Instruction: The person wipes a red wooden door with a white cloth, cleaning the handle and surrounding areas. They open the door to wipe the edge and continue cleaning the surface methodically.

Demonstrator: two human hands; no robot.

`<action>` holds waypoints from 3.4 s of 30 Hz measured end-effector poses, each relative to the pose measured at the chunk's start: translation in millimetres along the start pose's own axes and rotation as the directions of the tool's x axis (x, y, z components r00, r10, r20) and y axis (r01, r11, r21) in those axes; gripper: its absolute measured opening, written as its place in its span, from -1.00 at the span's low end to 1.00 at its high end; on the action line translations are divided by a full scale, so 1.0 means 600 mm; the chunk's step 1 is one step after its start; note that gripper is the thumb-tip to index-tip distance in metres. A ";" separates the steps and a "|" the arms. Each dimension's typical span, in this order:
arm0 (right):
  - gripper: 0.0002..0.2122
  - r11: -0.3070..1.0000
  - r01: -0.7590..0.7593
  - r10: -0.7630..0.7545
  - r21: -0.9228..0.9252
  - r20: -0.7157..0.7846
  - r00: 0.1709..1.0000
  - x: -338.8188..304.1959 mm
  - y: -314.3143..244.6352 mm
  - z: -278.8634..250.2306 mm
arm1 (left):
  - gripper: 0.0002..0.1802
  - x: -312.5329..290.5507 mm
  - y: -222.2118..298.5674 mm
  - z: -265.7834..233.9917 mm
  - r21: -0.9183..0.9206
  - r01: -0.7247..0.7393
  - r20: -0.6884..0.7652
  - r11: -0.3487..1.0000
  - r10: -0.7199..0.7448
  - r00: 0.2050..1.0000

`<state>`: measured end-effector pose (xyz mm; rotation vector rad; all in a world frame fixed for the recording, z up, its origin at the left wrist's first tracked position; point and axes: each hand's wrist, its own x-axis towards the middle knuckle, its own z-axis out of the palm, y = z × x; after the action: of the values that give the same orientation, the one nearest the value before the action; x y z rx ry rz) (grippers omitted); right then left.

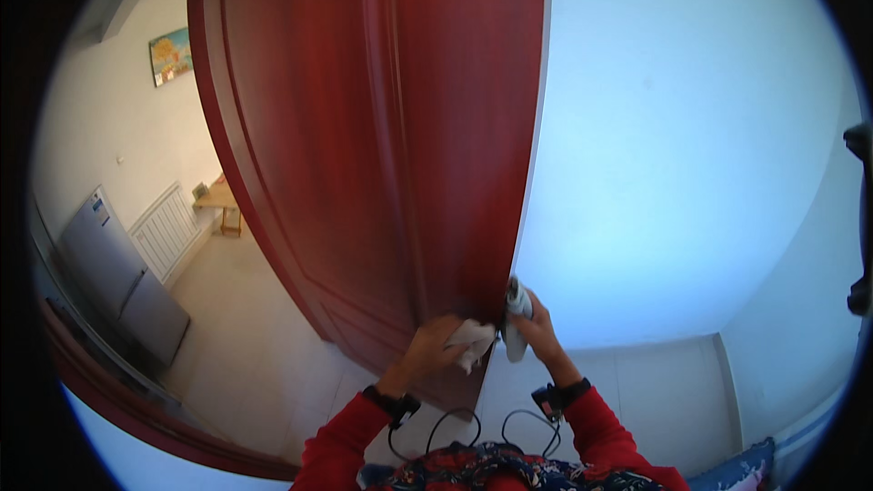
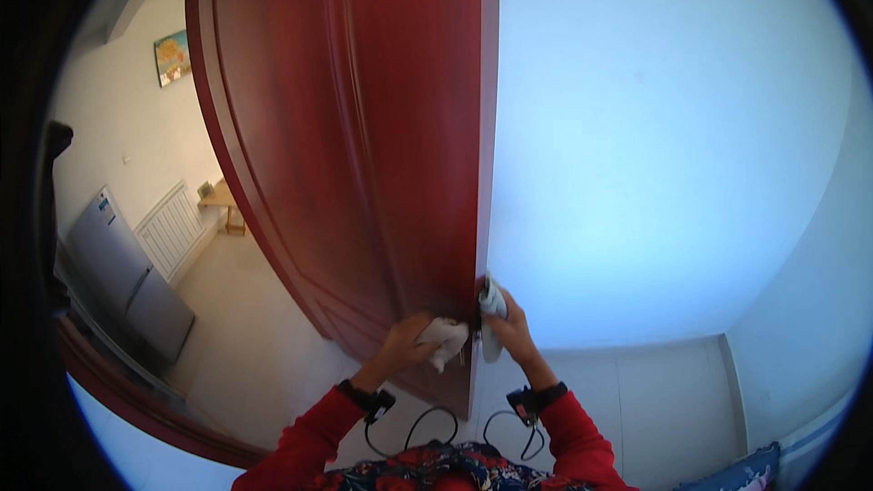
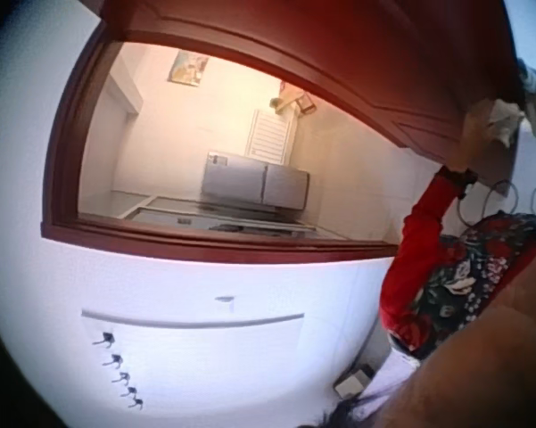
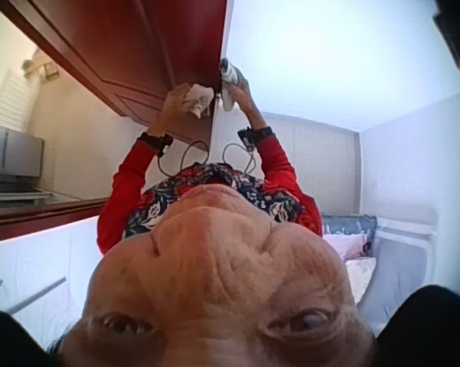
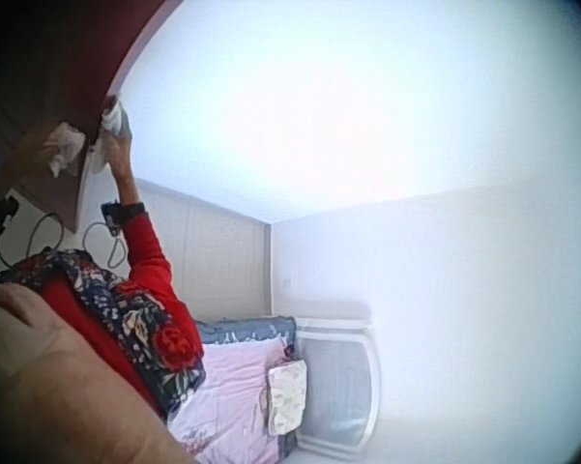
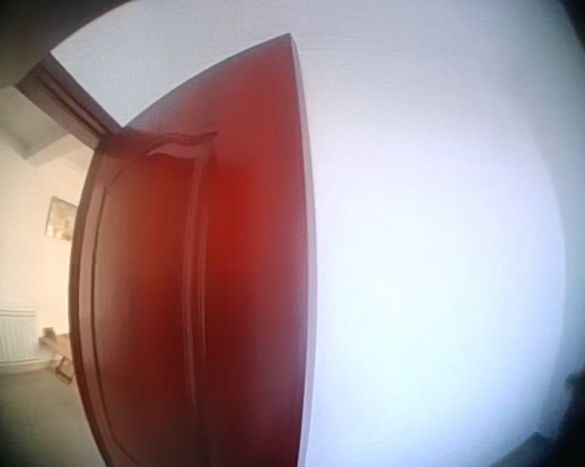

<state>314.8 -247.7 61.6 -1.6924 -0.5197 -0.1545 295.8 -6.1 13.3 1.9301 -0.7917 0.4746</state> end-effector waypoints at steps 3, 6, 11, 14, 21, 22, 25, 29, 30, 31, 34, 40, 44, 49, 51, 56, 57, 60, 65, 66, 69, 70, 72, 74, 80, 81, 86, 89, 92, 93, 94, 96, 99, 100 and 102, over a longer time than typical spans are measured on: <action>-0.47 0.998 -0.038 0.038 -0.045 0.008 0.999 0.001 -0.007 0.003 | -0.57 -0.040 -0.036 -0.022 0.095 0.086 -0.016 0.992 -0.085 0.996; -0.49 0.991 -0.042 0.045 -0.130 0.020 0.999 0.001 -0.013 0.007 | -0.51 -0.085 -0.061 -0.028 0.246 0.194 0.149 0.950 -0.234 0.961; -0.49 0.969 0.025 -0.024 -0.244 0.005 1.000 0.009 -0.042 0.020 | -0.50 -0.118 -0.079 -0.024 0.265 0.071 0.179 0.962 -0.121 0.976; -0.52 0.967 0.023 -0.059 -0.254 -0.136 0.989 0.026 -0.111 0.006 | -0.47 -0.118 -0.082 -0.029 0.217 0.067 0.229 0.974 -0.118 0.966; -0.59 0.463 0.477 -0.837 -0.747 -0.192 0.512 0.114 -0.426 -0.046 | -0.49 -0.093 -0.073 -0.019 -0.039 0.192 0.198 0.981 -0.181 0.963; -0.59 0.406 0.501 -0.879 -0.764 -0.175 0.444 0.125 -0.484 -0.041 | -0.51 -0.092 -0.072 -0.020 -0.078 0.165 0.178 0.983 -0.149 0.973; -0.55 -0.220 0.415 -0.948 -0.883 0.294 0.124 0.176 -0.630 0.012 | -0.54 -0.090 -0.072 -0.022 -0.201 0.163 0.175 0.966 -0.129 0.976; -0.61 -0.463 0.240 -0.747 -0.853 0.522 0.412 0.242 -0.714 0.097 | -0.57 -0.091 -0.076 -0.016 -0.184 0.116 0.107 0.976 -0.097 0.989; -0.60 -0.477 0.262 -0.720 -0.839 0.544 0.431 0.258 -0.709 0.116 | -0.59 -0.091 -0.078 -0.014 -0.112 0.049 0.045 0.993 -0.044 0.998; -0.60 -0.554 0.163 -0.731 -0.817 0.570 0.375 0.263 -0.692 0.128 | -0.58 -0.093 -0.079 -0.015 -0.109 0.063 0.059 0.992 -0.057 0.997; -0.61 -0.640 0.007 -0.725 -0.768 0.607 0.327 0.267 -0.630 0.151 | -0.54 -0.095 -0.086 -0.013 -0.080 0.098 0.090 0.992 -0.091 0.992; -0.52 -0.605 0.269 -0.546 -0.750 0.636 0.545 0.202 -0.449 0.142 | -0.48 -0.104 -0.114 0.001 -0.052 0.124 0.131 0.991 -0.116 0.985; -0.48 -0.478 0.453 -0.387 -0.753 0.643 0.661 0.140 -0.289 0.148 | -0.57 -0.099 -0.135 0.003 -0.170 0.121 0.268 0.978 -0.072 0.961; -0.63 -0.176 0.598 -0.299 -0.782 0.621 0.724 0.081 -0.136 0.168 | -0.56 -0.097 -0.121 -0.001 -0.063 -0.015 0.194 0.998 0.027 0.981; -0.62 -0.104 0.614 -0.156 -0.783 0.622 0.767 0.069 -0.090 0.178 | -0.54 -0.091 -0.110 -0.008 -0.011 -0.041 0.185 0.999 0.043 0.982; -0.60 0.023 0.672 0.054 -0.740 0.672 0.738 0.046 -0.013 0.206 | -0.45 -0.075 -0.088 -0.023 0.154 -0.080 0.328 0.985 0.025 0.944; -0.64 0.026 0.687 -0.003 -0.726 0.688 0.726 0.048 -0.006 0.206 | -0.44 -0.073 -0.088 -0.022 0.172 -0.097 0.324 0.980 0.036 0.945; -0.72 0.011 0.710 0.062 -0.705 0.709 0.703 0.052 -0.002 0.206 | -0.47 -0.082 -0.091 -0.015 0.199 -0.182 0.273 0.963 0.124 0.954; -0.72 -0.042 0.786 0.186 -0.617 0.768 0.613 0.064 -0.033 0.202 | -0.47 -0.094 -0.106 0.006 0.238 -0.163 0.346 0.958 0.073 0.935; -0.75 -0.102 0.783 0.197 -0.614 0.759 0.621 0.072 -0.044 0.205 | -0.49 -0.094 -0.110 0.007 0.241 -0.193 0.312 0.951 0.112 0.943; -0.80 -0.068 0.748 -0.094 -0.660 0.751 0.654 0.121 -0.112 0.203 | -0.55 -0.090 -0.118 0.004 0.237 -0.241 0.252 0.941 0.180 0.951; -0.71 -0.109 0.744 -0.206 -0.659 0.748 0.631 0.141 -0.143 0.199 | -0.57 -0.090 -0.118 0.005 0.228 -0.235 0.257 0.945 0.174 0.951; -0.56 -0.323 0.677 -0.331 -0.661 0.749 0.574 0.186 -0.223 0.188 | -0.59 -0.089 -0.119 0.006 0.208 -0.225 0.268 0.952 0.166 0.949; -0.44 -0.440 0.502 -0.457 -0.745 0.667 0.589 0.223 -0.315 0.178 | -0.60 -0.090 -0.118 0.007 0.189 -0.219 0.274 0.957 0.162 0.948; -0.50 -0.440 0.179 -0.771 -0.880 0.472 0.427 0.265 -0.458 0.175 | -0.59 -0.089 -0.120 0.008 0.185 -0.220 0.289 0.958 0.161 0.944; -0.51 -0.484 0.169 -0.740 -0.858 0.505 0.445 0.259 -0.438 0.177 | -0.59 -0.089 -0.120 0.007 0.186 -0.223 0.292 0.957 0.163 0.943; -0.50 -0.370 0.432 -0.543 -0.823 0.569 0.618 0.177 -0.247 0.161 | -0.56 -0.087 -0.115 0.004 0.188 -0.218 0.299 0.957 0.156 0.942; -0.49 -0.228 0.532 -0.420 -0.816 0.575 0.702 0.107 -0.131 0.147 | -0.55 -0.084 -0.116 0.003 0.160 -0.196 0.312 0.968 0.138 0.940; -0.49 -0.054 0.540 -0.241 -0.840 0.536 0.809 0.039 -0.048 0.128 | -0.50 -0.086 -0.125 0.008 0.192 -0.231 0.329 0.954 0.160 0.931; -0.53 -0.038 0.528 -0.151 -0.848 0.527 0.836 0.020 -0.030 0.121 | -0.49 -0.090 -0.129 0.013 0.175 -0.230 0.306 0.957 0.169 0.937; -0.55 0.006 0.543 -0.093 -0.840 0.540 0.836 0.004 -0.016 0.116 | -0.48 -0.095 -0.134 0.017 0.161 -0.234 0.283 0.959 0.183 0.942; -0.59 0.050 0.591 -0.035 -0.805 0.590 0.807 -0.012 0.000 0.116 | -0.46 -0.104 -0.153 0.024 0.165 -0.280 0.273 0.946 0.229 0.935; -0.63 0.017 0.696 0.012 -0.718 0.696 0.718 0.005 -0.029 0.120 | -0.54 -0.121 -0.173 0.039 0.155 -0.266 0.307 0.951 0.210 0.928; -0.65 0.021 0.687 -0.015 -0.726 0.687 0.727 0.021 -0.054 0.119 | -0.55 -0.120 -0.178 0.041 0.203 -0.273 0.323 0.941 0.199 0.925; -0.62 -0.147 0.696 -0.175 -0.703 0.711 0.681 0.082 -0.130 0.117 | -0.53 -0.116 -0.188 0.046 0.233 -0.292 0.320 0.928 0.210 0.924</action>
<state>312.5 -160.1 137.3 -2.8948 -1.6858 -0.9604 325.2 29.4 -113.9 2.1995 -1.2329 0.4830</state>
